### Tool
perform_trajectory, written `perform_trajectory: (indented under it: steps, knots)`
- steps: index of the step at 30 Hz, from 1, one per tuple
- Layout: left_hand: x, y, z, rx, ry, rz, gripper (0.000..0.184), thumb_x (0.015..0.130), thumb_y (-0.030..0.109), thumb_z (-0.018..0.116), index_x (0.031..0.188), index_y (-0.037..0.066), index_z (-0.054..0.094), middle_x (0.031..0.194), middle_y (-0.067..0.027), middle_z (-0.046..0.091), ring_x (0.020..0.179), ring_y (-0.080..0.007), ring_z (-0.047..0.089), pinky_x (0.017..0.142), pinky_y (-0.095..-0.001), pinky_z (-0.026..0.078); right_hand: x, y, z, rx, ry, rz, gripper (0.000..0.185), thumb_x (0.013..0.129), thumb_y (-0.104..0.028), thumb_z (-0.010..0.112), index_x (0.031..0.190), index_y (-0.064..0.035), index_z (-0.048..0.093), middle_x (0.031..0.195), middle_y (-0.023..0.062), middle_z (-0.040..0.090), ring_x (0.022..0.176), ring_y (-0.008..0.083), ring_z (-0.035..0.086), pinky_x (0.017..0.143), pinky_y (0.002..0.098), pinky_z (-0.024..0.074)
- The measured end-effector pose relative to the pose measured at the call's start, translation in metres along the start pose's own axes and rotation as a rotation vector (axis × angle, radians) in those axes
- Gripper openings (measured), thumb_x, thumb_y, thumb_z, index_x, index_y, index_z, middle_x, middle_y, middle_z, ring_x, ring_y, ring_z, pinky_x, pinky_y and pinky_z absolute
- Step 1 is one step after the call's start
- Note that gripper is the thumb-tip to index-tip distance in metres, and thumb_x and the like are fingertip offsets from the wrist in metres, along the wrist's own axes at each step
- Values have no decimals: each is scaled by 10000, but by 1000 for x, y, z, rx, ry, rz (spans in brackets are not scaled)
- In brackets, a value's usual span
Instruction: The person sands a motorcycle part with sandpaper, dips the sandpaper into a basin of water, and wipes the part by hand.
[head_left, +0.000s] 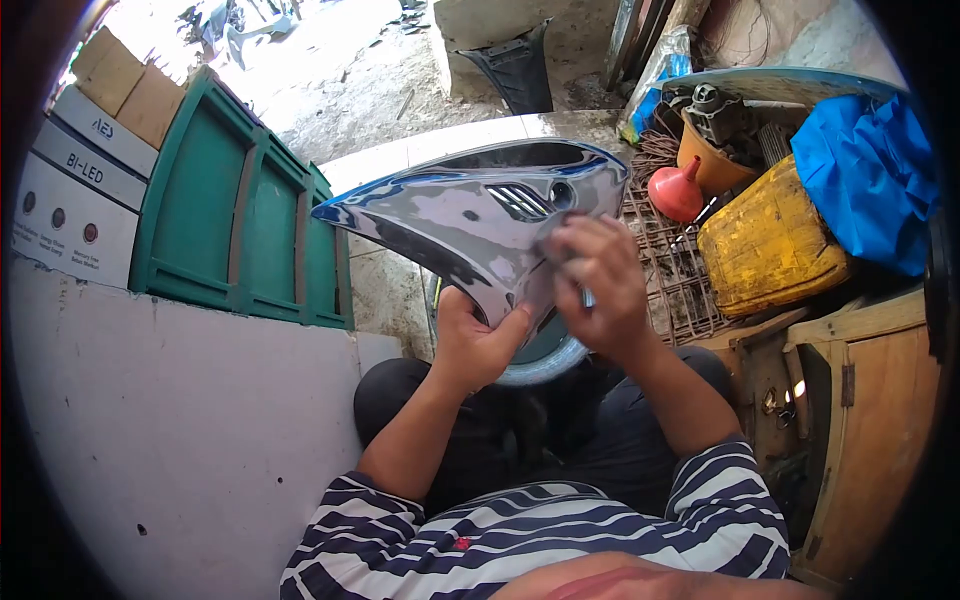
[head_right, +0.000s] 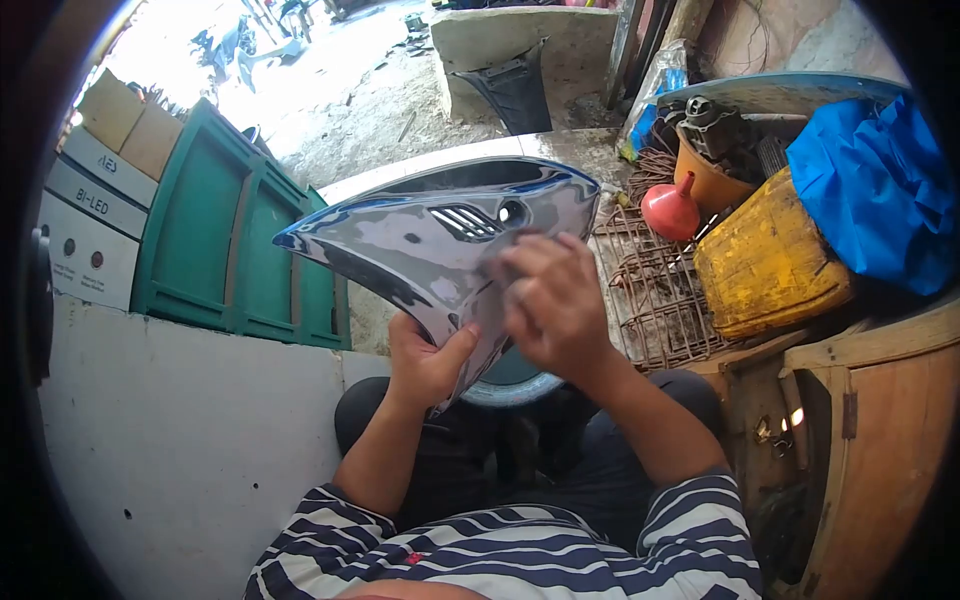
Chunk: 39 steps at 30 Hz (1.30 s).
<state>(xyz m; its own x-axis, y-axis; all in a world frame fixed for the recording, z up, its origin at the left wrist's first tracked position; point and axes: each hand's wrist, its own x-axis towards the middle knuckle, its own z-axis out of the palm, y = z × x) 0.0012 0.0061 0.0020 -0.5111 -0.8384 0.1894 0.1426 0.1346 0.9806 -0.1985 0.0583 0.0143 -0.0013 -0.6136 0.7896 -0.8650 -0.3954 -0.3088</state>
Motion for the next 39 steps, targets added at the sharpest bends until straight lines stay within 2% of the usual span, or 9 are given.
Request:
perform_trajectory:
  steps: [3,7,14,18,21,25,32,36,39]
  knots:
    - [0,0,6,-94,85,22,296,831,48,762,1105,-37,687,1005,-129,750,922,-180,711,847,-341,548,1,4,-3,-33,-47,-33,94,859,-59,672,939,-48,623,1210,136,684,1169,356,645,1054,513,447]
    - [0,-3,1,29,11,106,310,833,47,759,1122,-38,684,1015,-128,747,920,-189,711,854,-344,548,4,35,-8,-28,73,344,240,882,-39,661,1119,-22,690,1202,161,684,1116,374,646,983,459,476]
    - [-1,-5,-2,-19,11,38,326,846,36,744,1155,-42,675,1070,-127,737,982,-185,696,895,-340,532,3,-15,-3,-36,-99,-82,150,809,-50,694,916,-54,590,1214,147,681,1168,356,645,1042,540,446]
    - [-4,-7,0,-68,49,69,327,855,28,737,1168,-42,673,1097,-123,730,1008,-184,686,912,-341,526,5,34,-9,-28,58,239,138,831,-67,677,939,-40,596,1213,143,680,1169,342,648,1035,540,450]
    - [-1,-3,1,-43,11,61,333,852,23,738,1170,-50,669,1082,-119,730,985,-187,689,905,-342,529,2,32,-9,-99,53,282,120,851,-29,668,934,-27,581,1238,169,675,1177,374,649,1039,543,471]
    - [-2,0,-1,-5,2,28,315,841,34,750,1139,-43,684,1033,-123,737,950,-188,696,884,-355,536,-2,-12,-1,-7,-112,-75,104,874,-87,666,939,-36,602,1245,141,668,1232,344,630,1095,573,415]
    - [-2,-4,1,15,10,118,259,844,38,749,1092,-23,706,1013,-125,749,929,-173,701,850,-334,540,2,43,-11,-139,79,350,63,894,-64,627,940,-35,594,1225,165,680,1141,375,635,1070,604,394]
    - [-1,4,0,-3,-15,39,269,852,25,737,1114,-27,698,1044,-127,747,944,-182,700,865,-333,538,1,-11,-2,-58,-58,-53,121,884,-54,632,999,-15,640,1196,168,683,1080,380,636,1021,534,431]
    - [-2,3,1,-101,27,9,323,850,3,709,1161,-78,680,1093,-129,739,988,-196,701,923,-354,537,2,-4,-6,-72,-79,-104,128,874,-66,641,995,-23,641,1210,167,684,1116,373,643,1049,519,427]
